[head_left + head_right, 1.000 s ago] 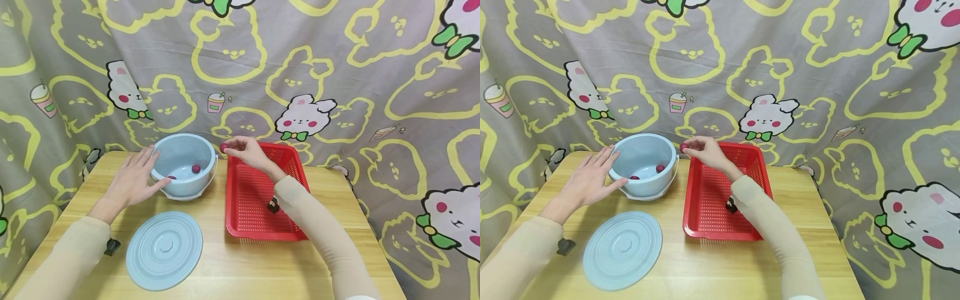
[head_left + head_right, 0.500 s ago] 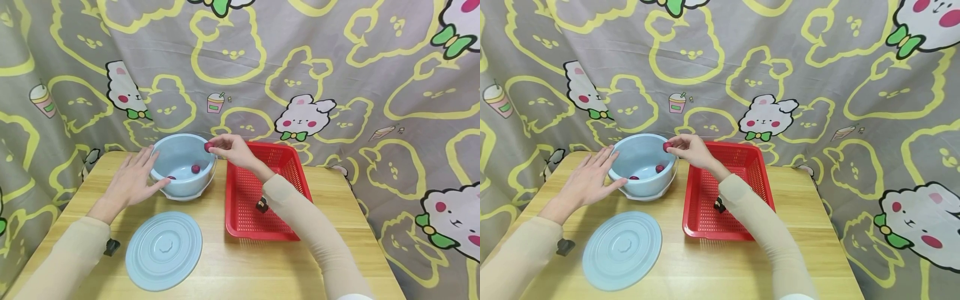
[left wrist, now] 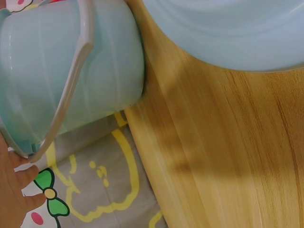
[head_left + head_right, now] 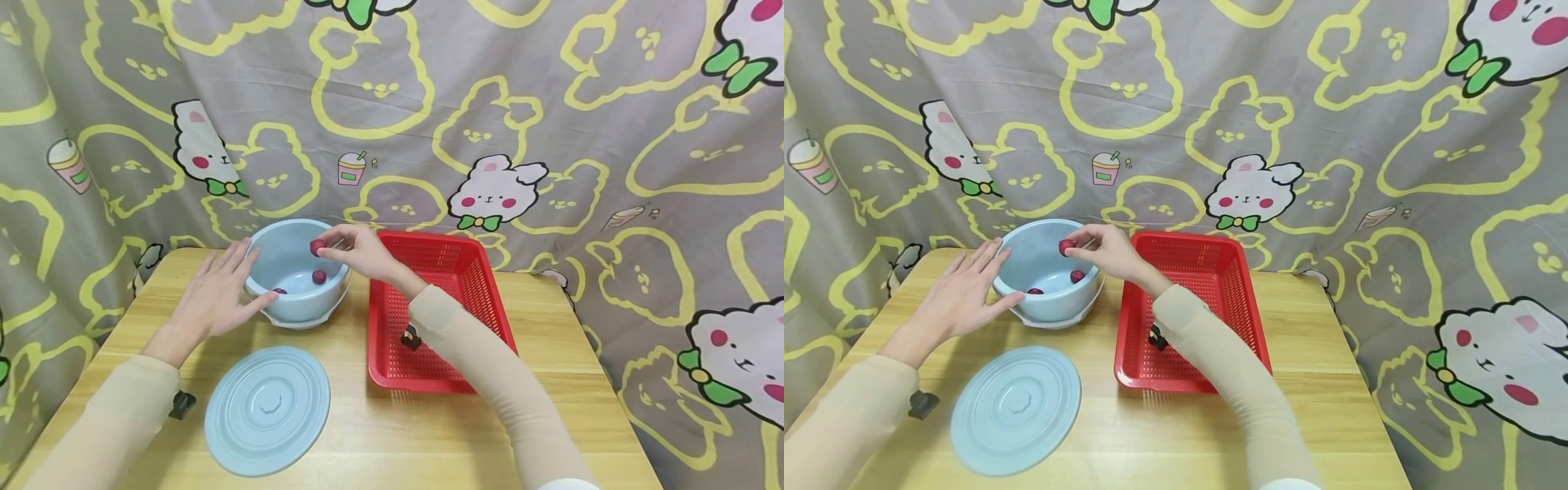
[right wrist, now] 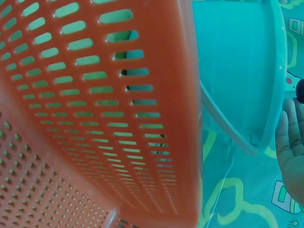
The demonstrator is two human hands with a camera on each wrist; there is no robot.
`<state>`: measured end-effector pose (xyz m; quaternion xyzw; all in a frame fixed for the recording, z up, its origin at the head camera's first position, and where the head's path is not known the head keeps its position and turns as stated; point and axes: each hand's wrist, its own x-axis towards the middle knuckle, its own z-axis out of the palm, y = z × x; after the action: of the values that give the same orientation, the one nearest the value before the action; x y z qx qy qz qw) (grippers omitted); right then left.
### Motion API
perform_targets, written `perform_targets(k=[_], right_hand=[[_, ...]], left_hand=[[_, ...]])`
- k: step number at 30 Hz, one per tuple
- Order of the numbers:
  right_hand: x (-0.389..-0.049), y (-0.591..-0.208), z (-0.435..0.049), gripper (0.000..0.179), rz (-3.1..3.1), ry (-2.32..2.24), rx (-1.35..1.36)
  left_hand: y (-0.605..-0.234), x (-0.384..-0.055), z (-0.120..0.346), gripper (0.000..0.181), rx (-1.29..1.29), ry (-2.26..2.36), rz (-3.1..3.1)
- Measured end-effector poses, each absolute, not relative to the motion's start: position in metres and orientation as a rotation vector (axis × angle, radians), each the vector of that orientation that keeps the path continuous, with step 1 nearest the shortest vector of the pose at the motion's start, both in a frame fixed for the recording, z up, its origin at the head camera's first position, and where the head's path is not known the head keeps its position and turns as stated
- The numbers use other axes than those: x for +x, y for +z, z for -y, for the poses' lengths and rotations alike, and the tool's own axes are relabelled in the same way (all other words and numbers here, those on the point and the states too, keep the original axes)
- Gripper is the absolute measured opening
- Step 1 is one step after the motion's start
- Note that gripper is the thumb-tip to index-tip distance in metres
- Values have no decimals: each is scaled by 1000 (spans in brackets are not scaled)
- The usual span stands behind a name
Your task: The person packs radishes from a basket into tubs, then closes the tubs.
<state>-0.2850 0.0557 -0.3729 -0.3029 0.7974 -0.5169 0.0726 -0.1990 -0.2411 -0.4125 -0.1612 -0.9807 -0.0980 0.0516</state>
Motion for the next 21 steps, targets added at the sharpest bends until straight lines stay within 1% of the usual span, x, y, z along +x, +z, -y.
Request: perform_targets(k=[6, 21], right_hand=[[-283, -378, -46, 29, -2435, -1468, -878], [-280, -382, -31, 26, -2500, -1295, -961]], left_hand=[[-412, -199, 241, 102, -494, -291, 2970], [-413, -199, 241, 102, -494, -292, 2971]])
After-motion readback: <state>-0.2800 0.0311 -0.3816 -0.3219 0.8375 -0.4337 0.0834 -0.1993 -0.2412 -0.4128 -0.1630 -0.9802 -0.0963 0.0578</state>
